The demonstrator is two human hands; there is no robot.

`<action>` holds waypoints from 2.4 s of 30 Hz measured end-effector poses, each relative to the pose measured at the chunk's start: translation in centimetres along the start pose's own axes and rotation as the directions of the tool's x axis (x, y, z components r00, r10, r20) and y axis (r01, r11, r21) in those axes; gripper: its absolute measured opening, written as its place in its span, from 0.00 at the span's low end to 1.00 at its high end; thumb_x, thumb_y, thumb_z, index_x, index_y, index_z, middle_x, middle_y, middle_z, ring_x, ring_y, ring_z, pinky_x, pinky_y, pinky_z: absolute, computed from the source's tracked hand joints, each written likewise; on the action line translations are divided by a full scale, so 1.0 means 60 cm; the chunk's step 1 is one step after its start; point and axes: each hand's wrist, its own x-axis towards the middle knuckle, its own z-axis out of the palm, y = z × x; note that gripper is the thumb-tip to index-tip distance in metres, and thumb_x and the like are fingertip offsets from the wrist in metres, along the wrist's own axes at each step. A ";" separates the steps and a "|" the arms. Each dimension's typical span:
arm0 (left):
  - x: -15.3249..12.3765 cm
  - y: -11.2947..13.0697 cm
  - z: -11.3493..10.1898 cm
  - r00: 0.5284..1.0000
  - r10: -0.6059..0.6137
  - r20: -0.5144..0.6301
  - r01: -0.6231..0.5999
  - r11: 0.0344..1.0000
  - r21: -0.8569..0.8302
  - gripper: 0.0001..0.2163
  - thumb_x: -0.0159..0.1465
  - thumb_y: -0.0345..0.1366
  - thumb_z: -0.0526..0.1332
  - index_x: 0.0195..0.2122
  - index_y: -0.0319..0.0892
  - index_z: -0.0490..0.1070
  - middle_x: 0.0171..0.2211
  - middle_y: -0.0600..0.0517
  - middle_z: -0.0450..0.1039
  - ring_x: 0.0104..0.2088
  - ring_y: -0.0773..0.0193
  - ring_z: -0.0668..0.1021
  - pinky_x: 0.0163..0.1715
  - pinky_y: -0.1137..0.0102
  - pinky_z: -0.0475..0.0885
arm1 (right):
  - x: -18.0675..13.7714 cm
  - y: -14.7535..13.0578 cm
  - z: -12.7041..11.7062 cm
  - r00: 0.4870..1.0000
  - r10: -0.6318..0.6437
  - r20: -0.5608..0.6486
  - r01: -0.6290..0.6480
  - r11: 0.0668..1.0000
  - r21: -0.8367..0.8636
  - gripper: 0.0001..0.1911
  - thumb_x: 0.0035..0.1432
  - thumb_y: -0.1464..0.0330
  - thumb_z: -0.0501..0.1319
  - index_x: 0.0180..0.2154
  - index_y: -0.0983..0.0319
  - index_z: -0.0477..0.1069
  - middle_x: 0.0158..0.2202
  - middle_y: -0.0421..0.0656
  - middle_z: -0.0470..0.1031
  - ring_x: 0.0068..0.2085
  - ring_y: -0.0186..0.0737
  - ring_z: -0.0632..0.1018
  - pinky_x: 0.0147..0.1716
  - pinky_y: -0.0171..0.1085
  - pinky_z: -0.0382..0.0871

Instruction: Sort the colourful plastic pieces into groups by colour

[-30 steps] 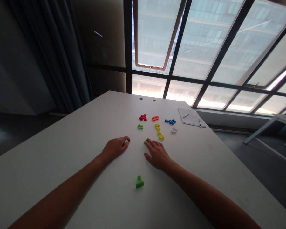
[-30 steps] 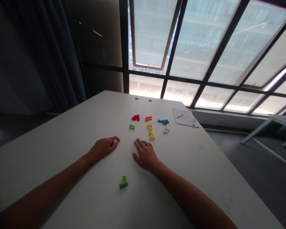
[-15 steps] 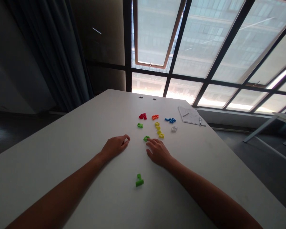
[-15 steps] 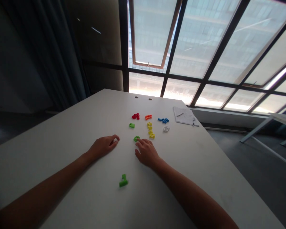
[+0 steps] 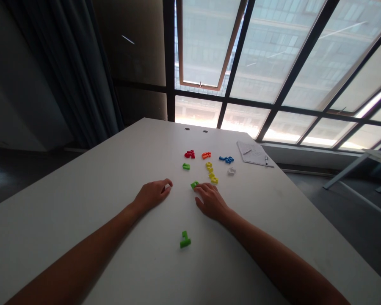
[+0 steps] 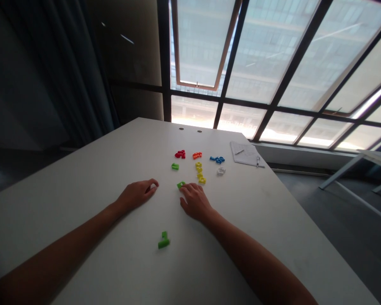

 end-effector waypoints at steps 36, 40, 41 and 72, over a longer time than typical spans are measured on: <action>0.001 0.001 0.000 1.000 -0.007 0.006 0.007 1.000 -0.009 0.12 0.69 0.43 0.54 0.48 0.52 0.75 0.33 0.54 0.80 0.33 0.60 0.79 0.33 0.69 0.66 | -0.002 0.009 -0.002 0.997 -0.066 0.036 0.064 0.996 0.069 0.18 0.68 0.62 0.61 0.58 0.58 0.75 0.59 0.49 0.77 0.61 0.51 0.72 0.61 0.52 0.62; 0.001 -0.001 0.000 1.000 -0.007 0.010 0.007 1.000 -0.008 0.13 0.70 0.44 0.53 0.48 0.51 0.74 0.33 0.54 0.80 0.33 0.60 0.79 0.33 0.69 0.66 | -0.005 -0.011 -0.020 0.937 -0.347 0.047 0.316 0.895 0.314 0.15 0.66 0.59 0.65 0.52 0.56 0.78 0.50 0.46 0.82 0.58 0.46 0.76 0.62 0.46 0.62; 0.001 -0.001 0.000 1.000 -0.005 0.008 0.006 1.000 -0.005 0.13 0.70 0.44 0.53 0.48 0.51 0.74 0.33 0.54 0.80 0.33 0.60 0.79 0.32 0.69 0.66 | -0.006 -0.019 -0.023 0.915 -0.401 0.056 0.357 0.864 0.354 0.16 0.66 0.57 0.65 0.51 0.56 0.78 0.48 0.45 0.82 0.57 0.45 0.76 0.61 0.46 0.63; 0.001 0.000 0.001 1.000 -0.003 0.010 0.003 1.000 0.012 0.12 0.70 0.44 0.53 0.47 0.52 0.74 0.31 0.56 0.78 0.32 0.61 0.78 0.31 0.69 0.62 | 0.008 0.035 0.005 0.963 -0.258 -0.076 0.262 0.964 0.043 0.11 0.68 0.61 0.64 0.47 0.60 0.77 0.42 0.47 0.81 0.44 0.42 0.79 0.50 0.41 0.66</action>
